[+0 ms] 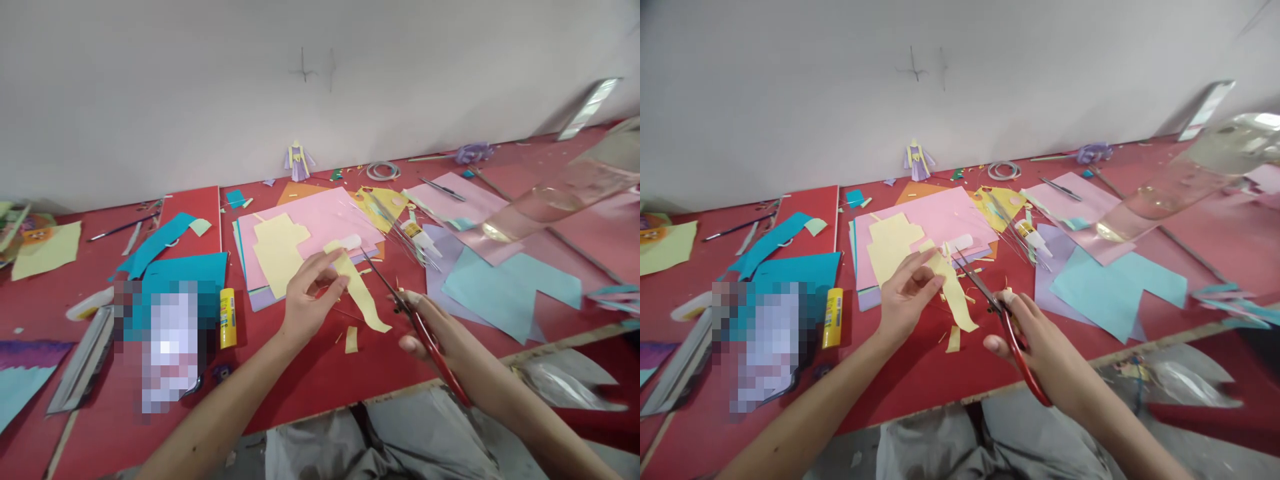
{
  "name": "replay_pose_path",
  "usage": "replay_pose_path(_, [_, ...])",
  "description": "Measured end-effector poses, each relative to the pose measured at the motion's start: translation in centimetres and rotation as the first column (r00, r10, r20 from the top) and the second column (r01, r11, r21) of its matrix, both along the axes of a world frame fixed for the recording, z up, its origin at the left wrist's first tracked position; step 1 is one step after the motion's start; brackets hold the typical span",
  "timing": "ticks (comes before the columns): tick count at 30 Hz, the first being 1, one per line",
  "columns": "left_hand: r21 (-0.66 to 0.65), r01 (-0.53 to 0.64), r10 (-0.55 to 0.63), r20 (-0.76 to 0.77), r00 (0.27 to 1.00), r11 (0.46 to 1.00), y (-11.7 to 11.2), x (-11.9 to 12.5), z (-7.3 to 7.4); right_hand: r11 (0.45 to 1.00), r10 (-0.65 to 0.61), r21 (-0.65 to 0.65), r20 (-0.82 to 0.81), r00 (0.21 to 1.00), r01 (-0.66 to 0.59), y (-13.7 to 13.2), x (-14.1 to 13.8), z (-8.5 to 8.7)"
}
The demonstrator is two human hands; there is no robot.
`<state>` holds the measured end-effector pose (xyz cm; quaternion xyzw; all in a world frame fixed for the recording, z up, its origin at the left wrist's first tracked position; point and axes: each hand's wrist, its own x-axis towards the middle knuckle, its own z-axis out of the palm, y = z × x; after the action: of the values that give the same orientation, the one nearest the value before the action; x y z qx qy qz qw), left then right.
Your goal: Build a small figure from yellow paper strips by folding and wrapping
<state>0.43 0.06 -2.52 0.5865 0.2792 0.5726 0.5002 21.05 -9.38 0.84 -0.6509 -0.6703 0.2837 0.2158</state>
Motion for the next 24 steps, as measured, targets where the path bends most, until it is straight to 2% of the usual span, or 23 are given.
replay_pose_path(2, [0.004,0.006,-0.006,-0.013,1.0,1.0,0.0,0.0,-0.1,0.995,0.06,-0.081,0.015,0.998,-0.059,0.1,0.0,0.2])
replay_pose_path(5, [0.012,0.04,-0.039,-0.026,0.999,0.999,-0.2,0.0,-0.2,0.987,0.082,-0.145,0.045,0.996,-0.075,0.3,-0.5,0.6])
replay_pose_path(12, [0.002,0.052,-0.052,0.006,0.999,0.999,-0.4,0.2,-0.2,0.988,0.068,-0.14,0.027,0.997,-0.063,-0.4,-1.6,2.1])
replay_pose_path(20, [-0.013,0.097,-0.097,-0.022,0.995,0.995,-1.0,0.2,0.1,0.992,0.049,-0.118,-0.028,0.998,-0.052,-0.4,-1.7,1.9])
replay_pose_path(24, [-0.065,0.101,-0.101,0.001,0.995,0.993,-1.2,0.3,0.0,0.99,0.051,-0.124,-0.077,0.996,-0.06,-0.3,-2.1,1.7])
